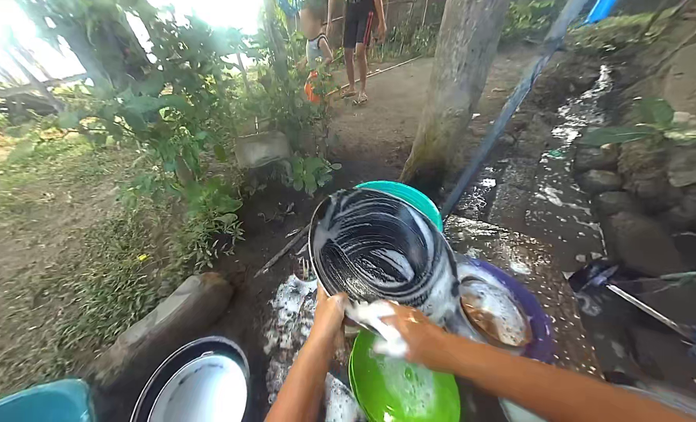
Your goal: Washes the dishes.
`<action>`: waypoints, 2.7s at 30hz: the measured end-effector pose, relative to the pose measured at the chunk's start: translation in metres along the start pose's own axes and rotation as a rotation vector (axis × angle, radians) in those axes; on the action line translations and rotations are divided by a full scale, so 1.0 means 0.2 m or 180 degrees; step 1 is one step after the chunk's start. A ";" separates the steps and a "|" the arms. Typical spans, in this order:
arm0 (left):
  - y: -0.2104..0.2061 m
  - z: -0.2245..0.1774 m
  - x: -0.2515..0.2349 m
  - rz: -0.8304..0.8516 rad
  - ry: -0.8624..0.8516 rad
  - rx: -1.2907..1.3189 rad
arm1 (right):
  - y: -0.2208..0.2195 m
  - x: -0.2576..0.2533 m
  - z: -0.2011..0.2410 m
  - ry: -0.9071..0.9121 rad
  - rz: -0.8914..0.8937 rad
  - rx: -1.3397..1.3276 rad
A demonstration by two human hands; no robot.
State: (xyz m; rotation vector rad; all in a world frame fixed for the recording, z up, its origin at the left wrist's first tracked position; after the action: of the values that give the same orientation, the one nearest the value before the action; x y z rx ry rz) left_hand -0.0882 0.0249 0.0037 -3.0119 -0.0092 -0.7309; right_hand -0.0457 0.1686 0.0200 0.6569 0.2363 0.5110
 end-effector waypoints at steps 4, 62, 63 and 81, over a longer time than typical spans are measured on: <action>0.06 0.06 0.05 0.0179 0.0023 -0.0330 | 0.42 0.12 -0.56 -0.0866 0.0096 0.1097; 0.27 -0.48 0.05 -0.0931 -0.1940 0.0670 | 0.60 -0.44 0.81 0.1471 -0.2108 0.2051; 0.24 -0.47 0.07 -0.0933 -0.1982 0.0639 | 0.41 -0.44 0.80 0.1723 -0.1913 0.2123; 0.38 -0.37 0.05 -0.1504 -0.1574 0.0826 | 0.31 -0.08 0.07 0.1931 -0.2595 0.1165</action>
State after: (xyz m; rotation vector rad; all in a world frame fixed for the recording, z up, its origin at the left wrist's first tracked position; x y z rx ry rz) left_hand -0.1122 -0.0538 0.0712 -2.8609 -0.7810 0.0303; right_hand -0.0773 0.1945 0.0706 0.6797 1.1363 -0.1467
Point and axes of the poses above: each hand's wrist, its own x-axis away from the middle knuckle, its own y-axis out of the back of the hand, z = x × y, the point moved 6 cm from there along -x, towards the middle knuckle, and after that the axes turned 14 degrees about -x, right-handed, at the moved point
